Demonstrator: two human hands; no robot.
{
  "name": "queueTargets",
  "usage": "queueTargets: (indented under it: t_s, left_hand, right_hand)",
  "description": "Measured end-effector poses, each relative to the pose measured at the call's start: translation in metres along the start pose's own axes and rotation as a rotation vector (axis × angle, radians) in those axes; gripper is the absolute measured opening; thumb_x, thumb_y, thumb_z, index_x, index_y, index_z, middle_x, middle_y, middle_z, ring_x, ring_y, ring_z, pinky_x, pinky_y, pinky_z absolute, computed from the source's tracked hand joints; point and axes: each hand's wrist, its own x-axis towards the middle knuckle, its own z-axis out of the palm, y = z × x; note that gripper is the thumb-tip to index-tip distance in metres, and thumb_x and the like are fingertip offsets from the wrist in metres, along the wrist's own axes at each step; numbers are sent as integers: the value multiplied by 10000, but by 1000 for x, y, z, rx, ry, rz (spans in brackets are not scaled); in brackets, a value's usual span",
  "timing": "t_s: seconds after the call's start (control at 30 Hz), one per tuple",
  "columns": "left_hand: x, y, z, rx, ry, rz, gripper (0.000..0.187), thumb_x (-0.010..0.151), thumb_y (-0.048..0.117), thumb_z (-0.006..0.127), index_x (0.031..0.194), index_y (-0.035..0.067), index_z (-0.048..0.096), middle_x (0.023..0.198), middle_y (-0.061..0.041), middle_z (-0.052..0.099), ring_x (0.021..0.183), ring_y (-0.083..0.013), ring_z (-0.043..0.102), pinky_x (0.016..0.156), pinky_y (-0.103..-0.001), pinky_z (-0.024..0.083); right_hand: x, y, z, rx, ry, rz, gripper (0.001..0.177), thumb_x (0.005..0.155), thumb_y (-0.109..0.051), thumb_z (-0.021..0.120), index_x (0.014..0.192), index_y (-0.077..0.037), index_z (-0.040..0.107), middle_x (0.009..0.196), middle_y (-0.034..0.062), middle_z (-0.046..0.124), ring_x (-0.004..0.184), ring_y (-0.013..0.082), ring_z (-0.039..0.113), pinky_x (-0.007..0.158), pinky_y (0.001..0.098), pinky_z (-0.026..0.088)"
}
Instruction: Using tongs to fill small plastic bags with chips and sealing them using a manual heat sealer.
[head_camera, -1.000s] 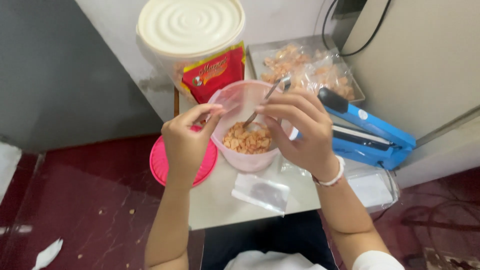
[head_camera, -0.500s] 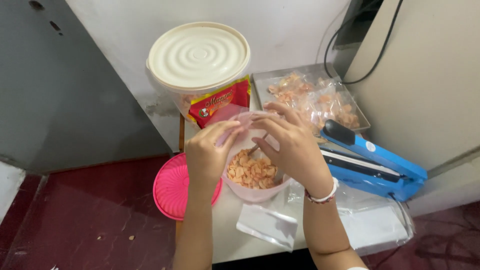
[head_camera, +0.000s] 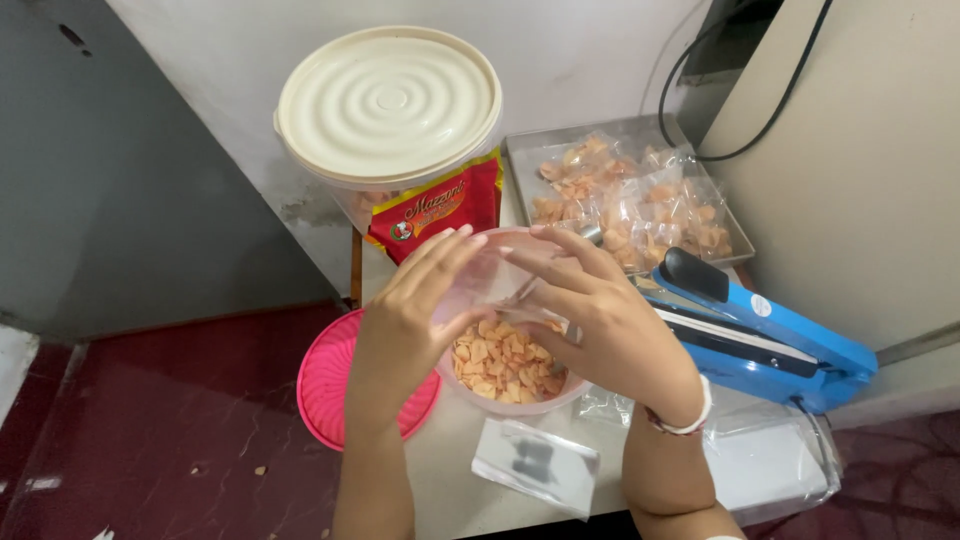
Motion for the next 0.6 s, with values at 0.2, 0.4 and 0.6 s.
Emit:
queueTargets:
  t_s: [0.2, 0.4, 0.6]
  left_hand:
    - [0, -7, 4, -152, -54, -25, 461, 830, 157, 714, 1259, 75, 567, 1198, -101, 653, 1132, -238, 616, 998, -351, 465]
    - [1, -12, 12, -125, -48, 23, 443, 833, 156, 719, 1240, 55, 577, 1163, -107, 663, 1103, -255, 627, 985, -364, 475]
    - [3, -9, 10, -135, -35, 23, 405, 825, 126, 727, 1200, 44, 598, 1136, -108, 669, 1082, -242, 634, 964, -346, 485]
  right_hand:
    - [-6, 7, -5, 98, -49, 38, 241, 859, -137, 669, 1097, -130, 631, 1347, 46, 539, 1291, 350, 449, 1026, 482, 416]
    - [-10, 9, -7, 67, -64, 70, 374, 838, -118, 683, 1203, -111, 600, 1236, 60, 615, 1302, 300, 449, 980, 446, 459]
    - [-11, 10, -5, 99, -162, 56, 355, 827, -124, 674, 1179, -148, 642, 1359, 91, 521, 1344, 336, 368, 1090, 473, 329]
